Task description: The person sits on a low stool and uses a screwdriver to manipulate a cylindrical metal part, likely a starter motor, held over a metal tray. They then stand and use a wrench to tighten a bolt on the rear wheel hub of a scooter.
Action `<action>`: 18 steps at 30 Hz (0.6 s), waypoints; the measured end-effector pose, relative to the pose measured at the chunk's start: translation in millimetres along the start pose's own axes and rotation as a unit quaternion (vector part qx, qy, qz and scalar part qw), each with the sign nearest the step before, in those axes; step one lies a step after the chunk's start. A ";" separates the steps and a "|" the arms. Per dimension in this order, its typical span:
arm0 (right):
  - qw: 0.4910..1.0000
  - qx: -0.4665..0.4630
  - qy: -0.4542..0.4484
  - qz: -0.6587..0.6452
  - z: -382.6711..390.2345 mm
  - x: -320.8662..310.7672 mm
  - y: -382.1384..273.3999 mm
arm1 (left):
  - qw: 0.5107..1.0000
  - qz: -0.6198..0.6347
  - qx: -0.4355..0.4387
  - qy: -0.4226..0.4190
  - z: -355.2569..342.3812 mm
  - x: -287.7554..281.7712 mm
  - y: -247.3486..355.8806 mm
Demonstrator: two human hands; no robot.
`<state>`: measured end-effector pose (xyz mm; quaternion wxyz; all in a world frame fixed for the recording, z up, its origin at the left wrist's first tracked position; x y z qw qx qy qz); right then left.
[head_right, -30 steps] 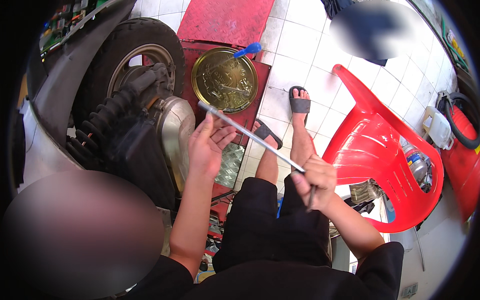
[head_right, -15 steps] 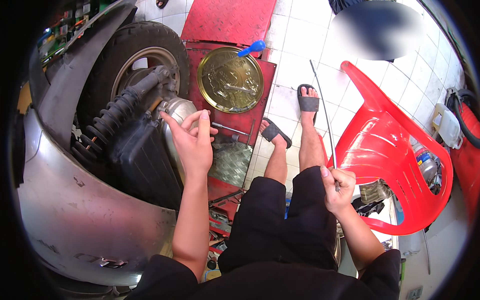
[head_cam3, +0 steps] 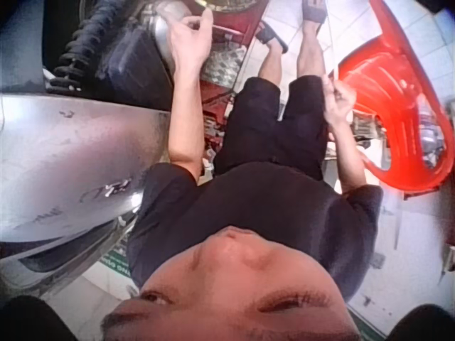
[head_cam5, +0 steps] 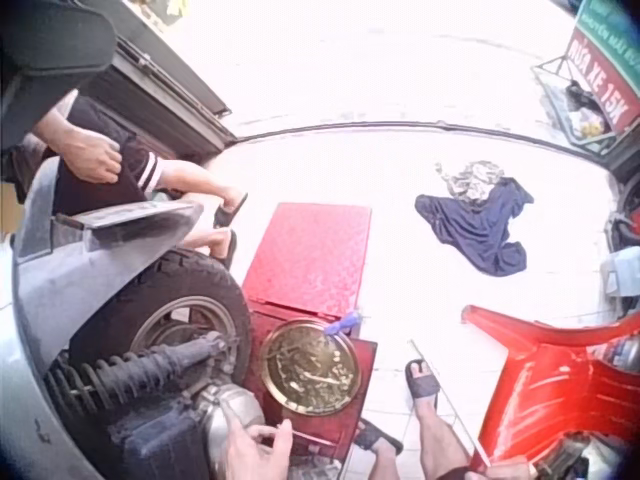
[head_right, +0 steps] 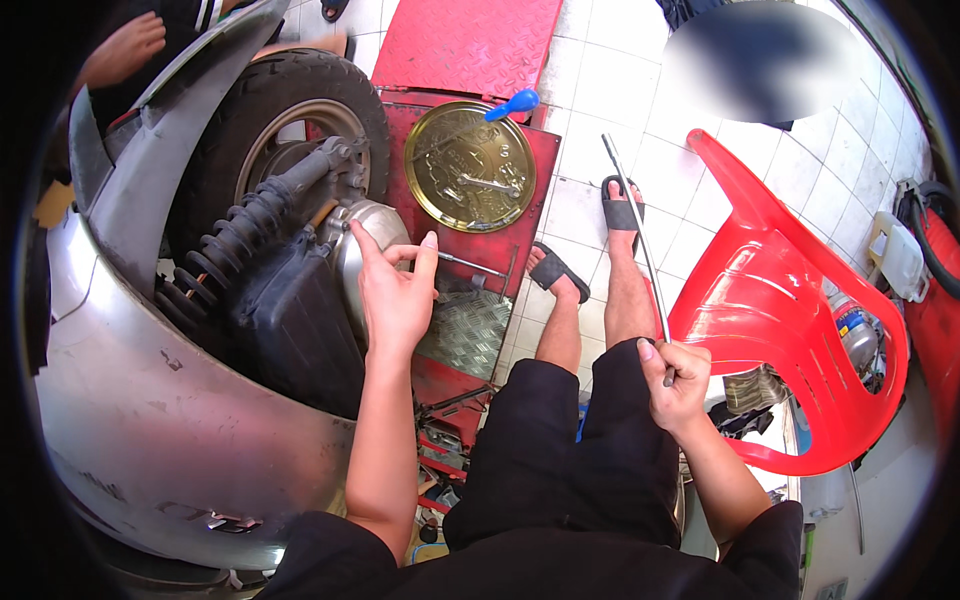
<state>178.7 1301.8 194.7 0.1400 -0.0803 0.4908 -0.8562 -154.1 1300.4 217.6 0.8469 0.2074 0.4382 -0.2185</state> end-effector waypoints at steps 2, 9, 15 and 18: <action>1.000 0.006 0.000 0.004 0.4 0.4 -0.8 | 0.999 0.027 0.012 0.017 3.3 -1.1 -0.7; 1.000 0.006 -0.015 0.014 2.3 3.4 -7.8 | 0.998 0.045 0.033 -0.032 13.2 2.1 0.3; 0.991 0.052 -0.117 0.038 5.5 17.7 -23.7 | 0.976 0.031 0.087 -0.196 79.4 34.4 13.8; 0.983 0.057 -0.149 0.092 8.6 31.1 -45.9 | 0.975 0.008 0.069 -0.209 110.4 52.9 -28.1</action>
Point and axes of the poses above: each hand's wrist, its own z-axis away from the middle knuckle, its own x-axis out of the palm, y = z × x, the point moved 3 cm from there along -z, towards the middle knuckle, and after that the axes turned 10 degrees about -z, right-handed, at the moved point
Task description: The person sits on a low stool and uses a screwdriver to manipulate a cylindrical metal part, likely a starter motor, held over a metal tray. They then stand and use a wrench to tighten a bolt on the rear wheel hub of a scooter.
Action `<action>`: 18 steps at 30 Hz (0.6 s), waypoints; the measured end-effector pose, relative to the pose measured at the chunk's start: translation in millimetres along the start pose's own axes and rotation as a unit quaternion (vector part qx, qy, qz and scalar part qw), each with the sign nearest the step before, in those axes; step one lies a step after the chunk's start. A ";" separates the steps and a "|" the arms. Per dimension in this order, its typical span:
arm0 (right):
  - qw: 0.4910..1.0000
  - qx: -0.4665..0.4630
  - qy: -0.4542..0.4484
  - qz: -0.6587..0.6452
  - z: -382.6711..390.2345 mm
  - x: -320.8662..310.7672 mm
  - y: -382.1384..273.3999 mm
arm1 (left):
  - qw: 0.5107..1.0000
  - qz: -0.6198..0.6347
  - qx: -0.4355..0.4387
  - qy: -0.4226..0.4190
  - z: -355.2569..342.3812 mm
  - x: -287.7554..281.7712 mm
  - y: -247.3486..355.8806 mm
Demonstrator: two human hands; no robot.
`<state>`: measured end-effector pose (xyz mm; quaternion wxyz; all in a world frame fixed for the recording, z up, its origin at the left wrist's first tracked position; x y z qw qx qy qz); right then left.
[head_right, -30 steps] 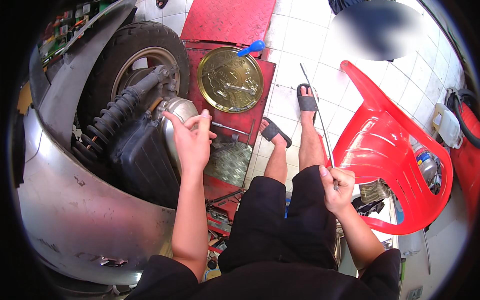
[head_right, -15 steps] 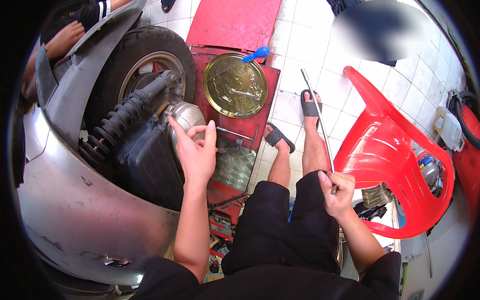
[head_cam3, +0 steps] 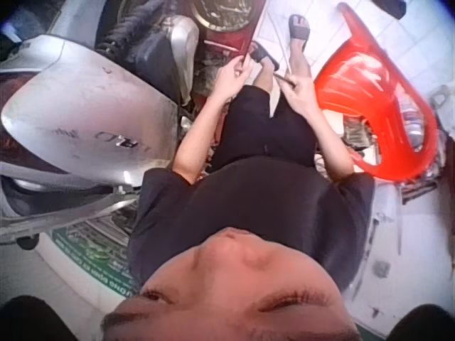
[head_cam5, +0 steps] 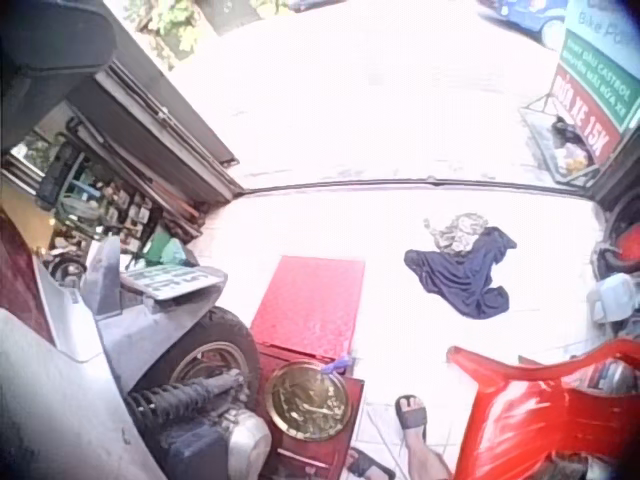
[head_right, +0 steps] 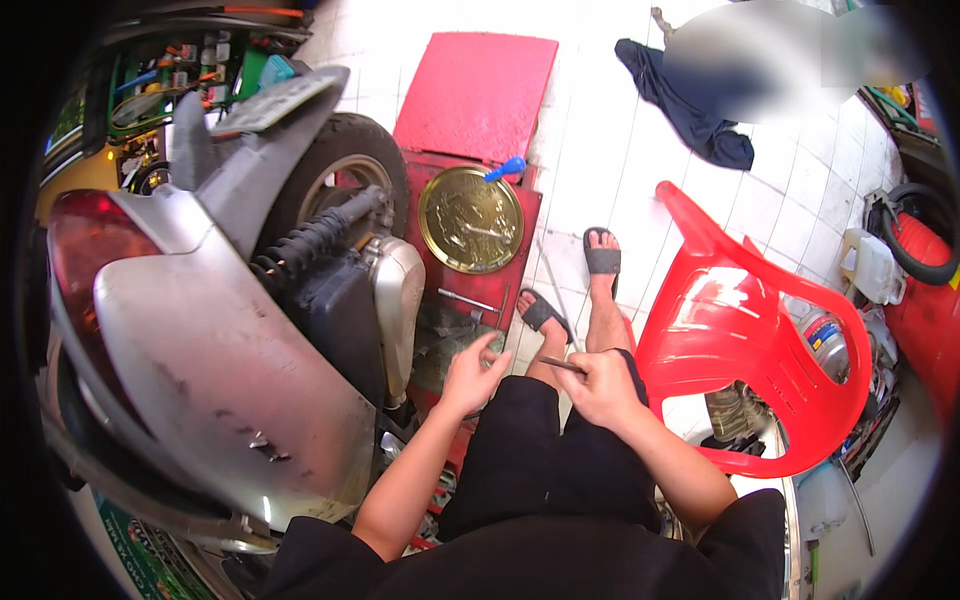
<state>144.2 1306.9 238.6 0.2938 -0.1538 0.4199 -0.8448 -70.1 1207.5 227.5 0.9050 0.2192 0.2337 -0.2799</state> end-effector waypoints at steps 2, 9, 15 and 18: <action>0.999 0.002 -0.012 0.033 1.6 5.8 -12.9 | 0.997 -0.002 -0.075 -0.024 17.2 20.5 -54.9; 0.997 -0.023 -0.062 0.039 -3.0 44.2 -22.2 | 0.924 0.236 -0.294 -0.066 120.8 16.3 -155.8; 0.980 0.021 -0.104 0.171 7.0 34.2 -22.1 | 0.918 0.345 -0.191 -0.028 148.1 7.0 -125.2; 0.969 0.006 -0.085 0.233 6.9 16.4 -9.3 | 0.916 0.389 -0.101 -0.013 163.5 18.6 -107.2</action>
Point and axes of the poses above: each hand's wrist, its own z-axis away from the middle knuckle, its own x-axis out of the palm, y = z × x, the point moved 3 cm from there along -z, towards the middle knuckle, and after that the axes turned 10 degrees about -z, right-handed, at the moved point
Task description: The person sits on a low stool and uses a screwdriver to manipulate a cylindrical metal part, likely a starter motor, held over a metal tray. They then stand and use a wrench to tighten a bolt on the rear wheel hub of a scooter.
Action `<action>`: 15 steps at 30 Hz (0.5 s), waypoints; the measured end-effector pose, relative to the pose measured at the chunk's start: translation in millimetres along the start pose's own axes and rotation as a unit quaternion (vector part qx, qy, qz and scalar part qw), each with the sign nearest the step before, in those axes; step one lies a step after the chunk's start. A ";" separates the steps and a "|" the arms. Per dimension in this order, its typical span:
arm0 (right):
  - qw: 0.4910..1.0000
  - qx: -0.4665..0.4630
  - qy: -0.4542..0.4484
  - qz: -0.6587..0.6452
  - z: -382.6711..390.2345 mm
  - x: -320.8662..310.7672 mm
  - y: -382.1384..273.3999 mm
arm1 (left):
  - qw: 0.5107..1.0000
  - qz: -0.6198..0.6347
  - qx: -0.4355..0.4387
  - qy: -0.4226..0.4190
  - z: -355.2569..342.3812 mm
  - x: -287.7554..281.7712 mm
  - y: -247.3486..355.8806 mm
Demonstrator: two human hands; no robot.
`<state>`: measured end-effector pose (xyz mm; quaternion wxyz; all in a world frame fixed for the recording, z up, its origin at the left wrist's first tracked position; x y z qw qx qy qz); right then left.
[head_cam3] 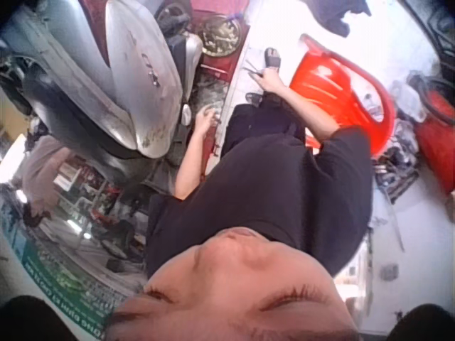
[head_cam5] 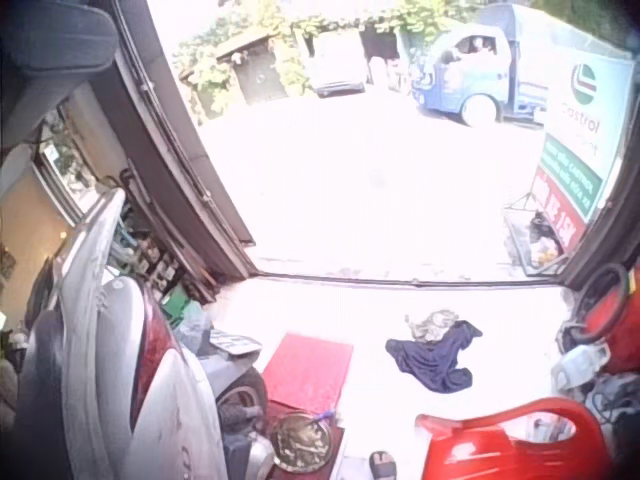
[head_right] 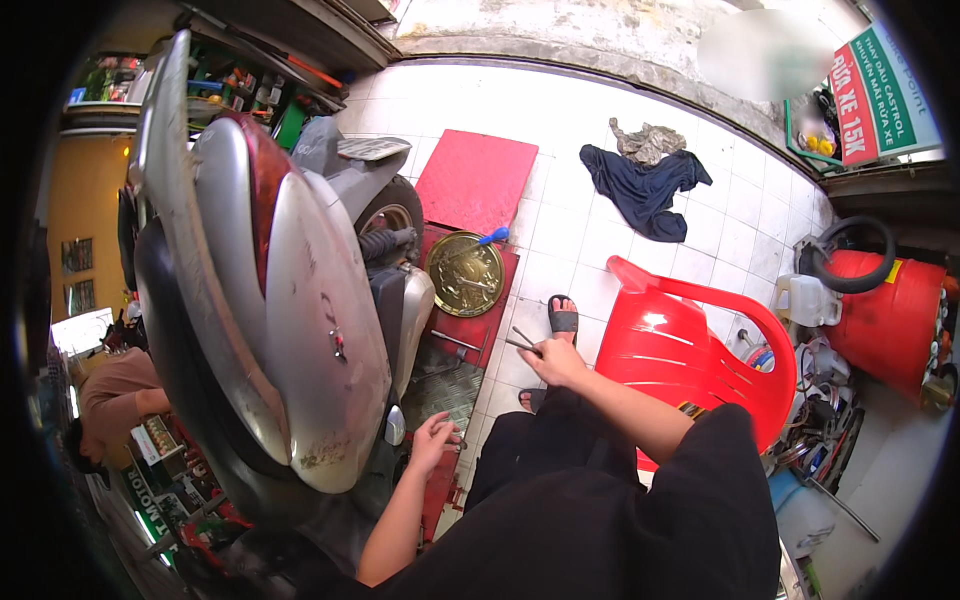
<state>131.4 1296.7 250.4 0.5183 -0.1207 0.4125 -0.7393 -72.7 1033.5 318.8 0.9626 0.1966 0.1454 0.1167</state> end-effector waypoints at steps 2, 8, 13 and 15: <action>0.994 -0.031 0.026 0.099 6.7 -10.2 0.0 | 0.999 0.010 0.039 -0.005 17.3 7.8 -8.6; 0.960 -0.121 0.145 0.207 -9.7 -15.3 8.7 | 0.995 0.088 0.006 0.047 74.9 0.3 -126.9; 0.957 -0.006 0.202 -0.210 -74.4 29.1 45.5 | 0.959 0.176 -0.180 0.133 159.4 -1.6 -292.1; 0.915 0.077 0.200 -0.342 -95.4 53.6 50.0 | 0.934 0.211 -0.250 0.140 192.1 1.1 -376.5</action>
Point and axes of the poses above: each hand's wrist, its own z-axis away from the middle knuckle, its own x-axis out of the palm, y = z × x, the point moved 3 cm from there along -z, towards the middle knuckle, and after that the axes turned 10 degrees about -z, right-handed, at the moved point
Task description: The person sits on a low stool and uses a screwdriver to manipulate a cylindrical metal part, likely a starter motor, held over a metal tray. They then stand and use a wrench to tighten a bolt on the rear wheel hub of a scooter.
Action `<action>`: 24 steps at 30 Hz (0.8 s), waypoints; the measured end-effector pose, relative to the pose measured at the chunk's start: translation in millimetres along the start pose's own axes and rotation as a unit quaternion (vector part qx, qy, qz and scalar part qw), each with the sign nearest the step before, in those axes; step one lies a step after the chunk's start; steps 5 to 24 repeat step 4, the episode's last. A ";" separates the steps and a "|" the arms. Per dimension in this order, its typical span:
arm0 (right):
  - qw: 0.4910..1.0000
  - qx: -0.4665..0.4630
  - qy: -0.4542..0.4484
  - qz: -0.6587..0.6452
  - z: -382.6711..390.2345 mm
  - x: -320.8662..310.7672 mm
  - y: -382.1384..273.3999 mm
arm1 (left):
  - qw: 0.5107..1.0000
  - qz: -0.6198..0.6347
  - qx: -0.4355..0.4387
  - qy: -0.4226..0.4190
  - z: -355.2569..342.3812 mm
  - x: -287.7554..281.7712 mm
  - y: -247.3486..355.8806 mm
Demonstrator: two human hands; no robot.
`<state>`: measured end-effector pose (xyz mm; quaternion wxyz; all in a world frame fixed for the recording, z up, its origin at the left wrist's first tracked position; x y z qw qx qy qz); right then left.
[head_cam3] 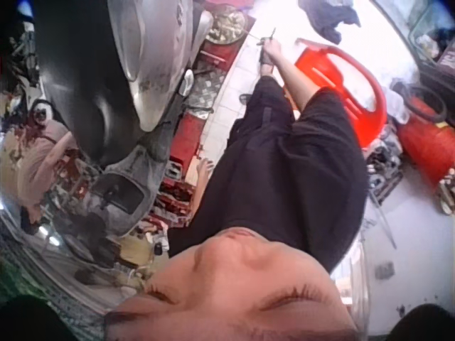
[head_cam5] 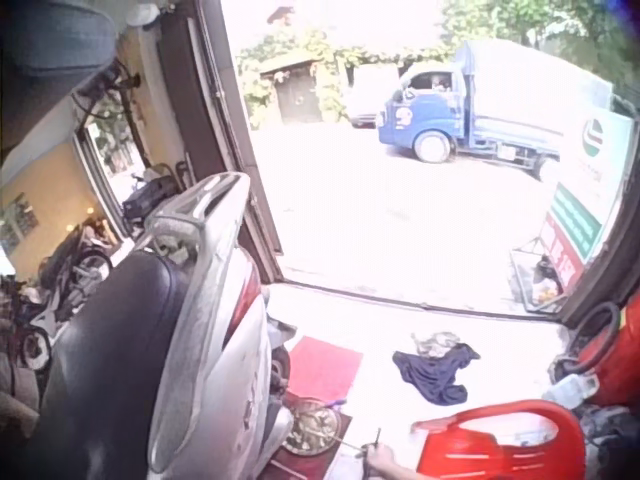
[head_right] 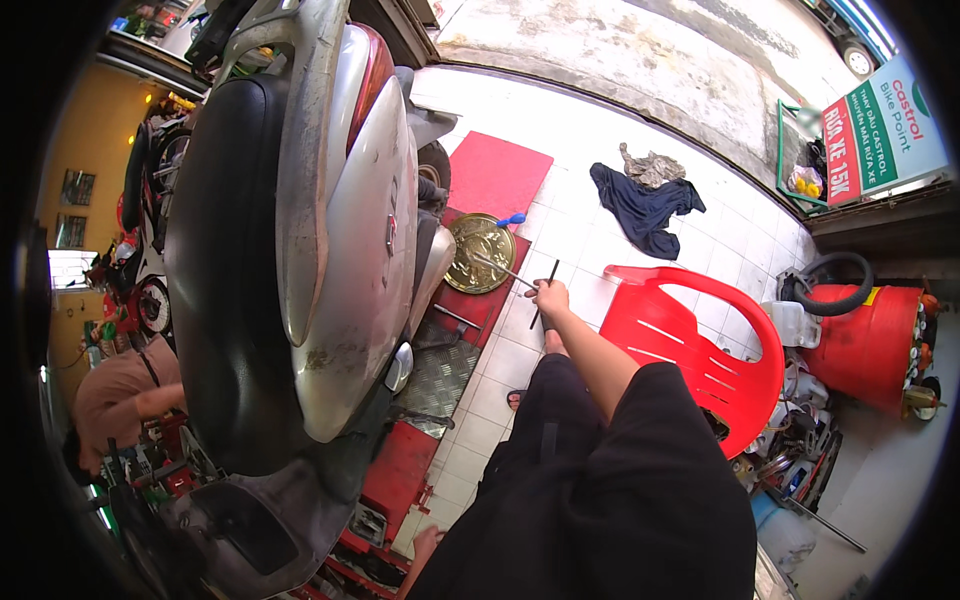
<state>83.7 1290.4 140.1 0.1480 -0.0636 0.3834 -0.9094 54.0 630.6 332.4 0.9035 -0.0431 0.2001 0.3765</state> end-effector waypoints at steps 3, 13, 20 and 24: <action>0.994 0.058 -0.018 -0.095 -5.0 34.5 20.4 | 0.996 0.043 -0.054 -0.052 -12.2 -29.4 -98.5; 0.993 0.082 -0.022 -0.085 -3.6 47.0 24.3 | 0.996 0.045 -0.060 -0.047 -12.9 -32.5 -103.3; 0.993 0.082 -0.022 -0.085 -3.6 47.0 24.3 | 0.996 0.045 -0.060 -0.047 -12.9 -32.5 -103.3; 0.993 0.082 -0.022 -0.085 -3.6 47.0 24.3 | 0.996 0.045 -0.060 -0.047 -12.9 -32.5 -103.3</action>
Point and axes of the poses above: each hand's wrist, its own z-axis away from the middle knuckle, its own x-axis out of the palm, y = z × x, the point moved 3 cm from there along -z, towards the middle knuckle, and after that the axes turned 10 degrees about -z, right-handed, at the moved point
